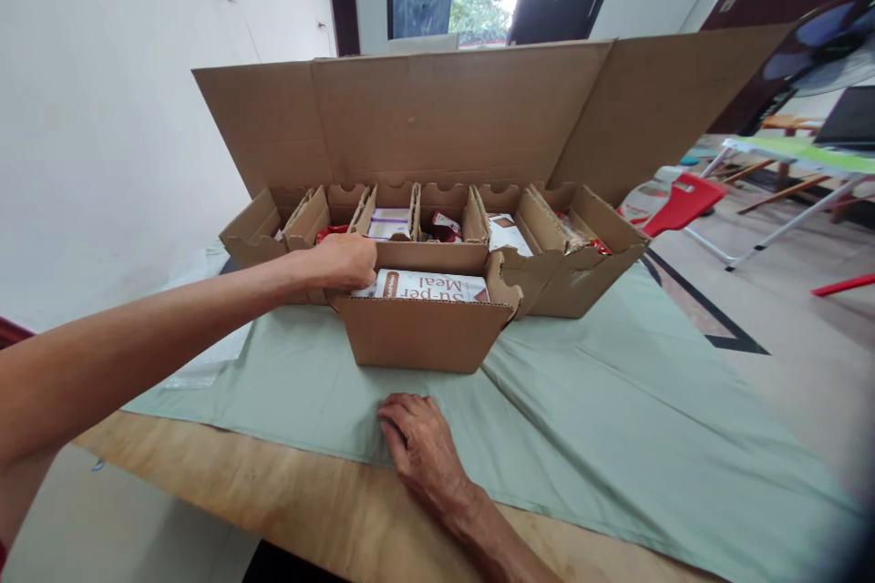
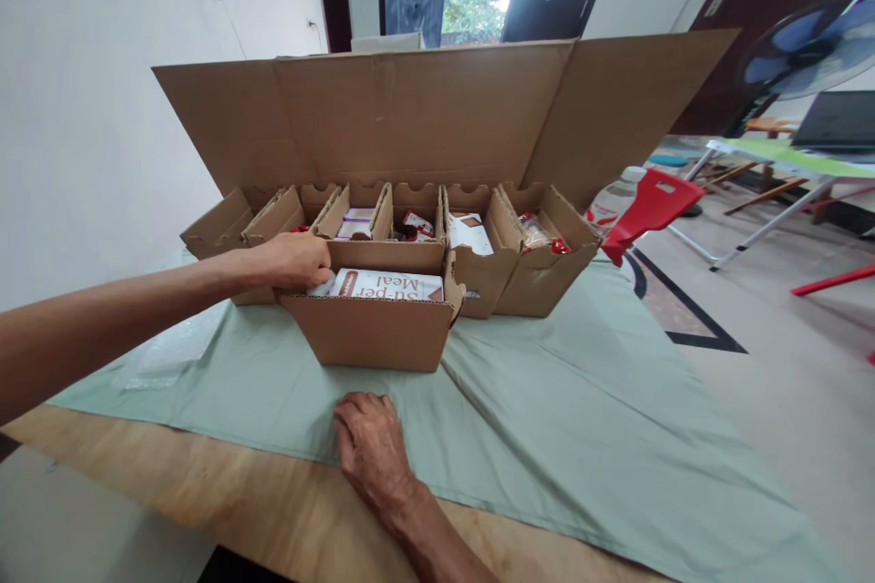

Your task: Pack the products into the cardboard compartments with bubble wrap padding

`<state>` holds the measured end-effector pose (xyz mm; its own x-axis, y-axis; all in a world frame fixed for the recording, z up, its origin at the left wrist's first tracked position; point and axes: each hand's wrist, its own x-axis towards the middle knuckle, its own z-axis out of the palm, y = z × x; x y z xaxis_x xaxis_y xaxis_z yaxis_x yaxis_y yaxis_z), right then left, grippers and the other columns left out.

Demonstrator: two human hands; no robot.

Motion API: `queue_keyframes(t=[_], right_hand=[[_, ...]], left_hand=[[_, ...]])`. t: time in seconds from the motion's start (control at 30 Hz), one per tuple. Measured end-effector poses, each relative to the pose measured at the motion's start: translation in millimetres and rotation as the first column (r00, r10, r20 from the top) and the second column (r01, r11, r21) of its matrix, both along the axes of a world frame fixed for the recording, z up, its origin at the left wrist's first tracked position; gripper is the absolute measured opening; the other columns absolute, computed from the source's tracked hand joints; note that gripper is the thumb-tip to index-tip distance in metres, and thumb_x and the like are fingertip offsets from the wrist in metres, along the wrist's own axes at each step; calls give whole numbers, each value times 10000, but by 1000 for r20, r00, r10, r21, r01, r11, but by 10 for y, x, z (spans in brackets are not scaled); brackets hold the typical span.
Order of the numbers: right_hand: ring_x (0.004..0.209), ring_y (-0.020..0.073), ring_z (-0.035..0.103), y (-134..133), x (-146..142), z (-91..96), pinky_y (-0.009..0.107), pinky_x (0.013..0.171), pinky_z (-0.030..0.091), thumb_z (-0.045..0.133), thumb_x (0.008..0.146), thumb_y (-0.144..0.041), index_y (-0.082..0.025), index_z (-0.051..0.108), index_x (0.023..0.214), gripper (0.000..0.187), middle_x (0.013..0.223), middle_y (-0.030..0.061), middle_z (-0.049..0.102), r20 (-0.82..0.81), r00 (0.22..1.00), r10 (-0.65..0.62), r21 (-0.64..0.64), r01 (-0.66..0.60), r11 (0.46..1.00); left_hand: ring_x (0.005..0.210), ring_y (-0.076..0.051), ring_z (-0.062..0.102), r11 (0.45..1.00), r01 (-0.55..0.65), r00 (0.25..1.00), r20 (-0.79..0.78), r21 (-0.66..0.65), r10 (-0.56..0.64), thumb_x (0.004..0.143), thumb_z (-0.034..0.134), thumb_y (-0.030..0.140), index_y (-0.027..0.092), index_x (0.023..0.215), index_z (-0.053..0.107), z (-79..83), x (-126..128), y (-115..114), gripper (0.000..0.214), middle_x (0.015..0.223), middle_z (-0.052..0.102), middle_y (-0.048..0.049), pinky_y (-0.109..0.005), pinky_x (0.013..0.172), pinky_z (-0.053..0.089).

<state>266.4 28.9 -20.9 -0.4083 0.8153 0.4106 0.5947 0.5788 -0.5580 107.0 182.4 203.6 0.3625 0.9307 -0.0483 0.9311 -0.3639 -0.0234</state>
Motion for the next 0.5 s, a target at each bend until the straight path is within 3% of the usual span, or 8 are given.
queue_keyframes(t=[0.07, 0.17, 0.27, 0.33, 0.37, 0.43, 0.5], right_hand=[[959, 237, 711, 3, -2, -8, 386, 840, 492, 563, 898, -112, -205, 730, 992, 212, 1047, 79, 778, 10, 1000, 5, -4, -5, 1000], [971, 238, 716, 18, -3, 15, 383, 840, 495, 574, 895, -111, -202, 734, 1001, 212, 1058, 86, 781, 23, 1000, 6, -12, -6, 1000], [933, 232, 721, 7, 70, 172, 387, 835, 500, 590, 908, -139, -209, 736, 986, 180, 1022, 67, 786, 37, 999, -4, -16, 4, 1000], [912, 230, 724, -43, 215, 371, 402, 852, 507, 604, 932, -190, -221, 737, 989, 148, 990, 47, 790, 14, 1000, -20, -28, 20, 999], [908, 230, 725, -80, 321, 489, 408, 861, 513, 607, 945, -223, -230, 739, 994, 141, 978, 42, 793, -20, 999, -44, -35, 44, 998], [918, 236, 727, -156, 585, 720, 412, 870, 531, 603, 966, -298, -250, 748, 996, 156, 975, 42, 795, -121, 982, -142, -54, 136, 989], [930, 244, 727, -186, 867, 890, 405, 857, 553, 604, 968, -370, -264, 755, 1016, 190, 995, 55, 793, -214, 932, -293, -100, 277, 956]], left_hand=[[670, -231, 661, 999, 46, 998, 31, -22, -46, 681, 625, 175, 223, 582, 731, 89, -76, -25, 153, 602, 700, -54, -318, 676, 451], [709, -210, 655, 996, 76, 993, 90, 44, -79, 733, 571, 209, 245, 719, 782, 188, -235, -166, 214, 706, 742, -29, -312, 712, 458], [778, -205, 675, 969, -58, 922, 384, 242, -41, 851, 527, 313, 221, 922, 795, 94, -436, -458, 292, 876, 782, -46, -314, 769, 497], [859, -218, 695, 925, -249, 729, 684, 287, -16, 885, 557, 423, 201, 1026, 773, -131, -582, -682, 340, 999, 787, -65, -328, 825, 531], [930, -237, 702, 910, -333, 627, 779, 248, 17, 883, 582, 471, 191, 1074, 755, -287, -651, -784, 381, 1051, 779, -80, -347, 867, 541], [1097, -293, 688, 932, -351, 465, 880, 86, 94, 826, 653, 555, 154, 1223, 688, -638, -763, -944, 565, 1208, 736, -138, -407, 955, 546], [1258, -347, 625, 952, -296, 342, 921, -82, 186, 791, 679, 613, 143, 1369, 587, -973, -810, -1043, 750, 1377, 648, -191, -463, 1020, 533]])
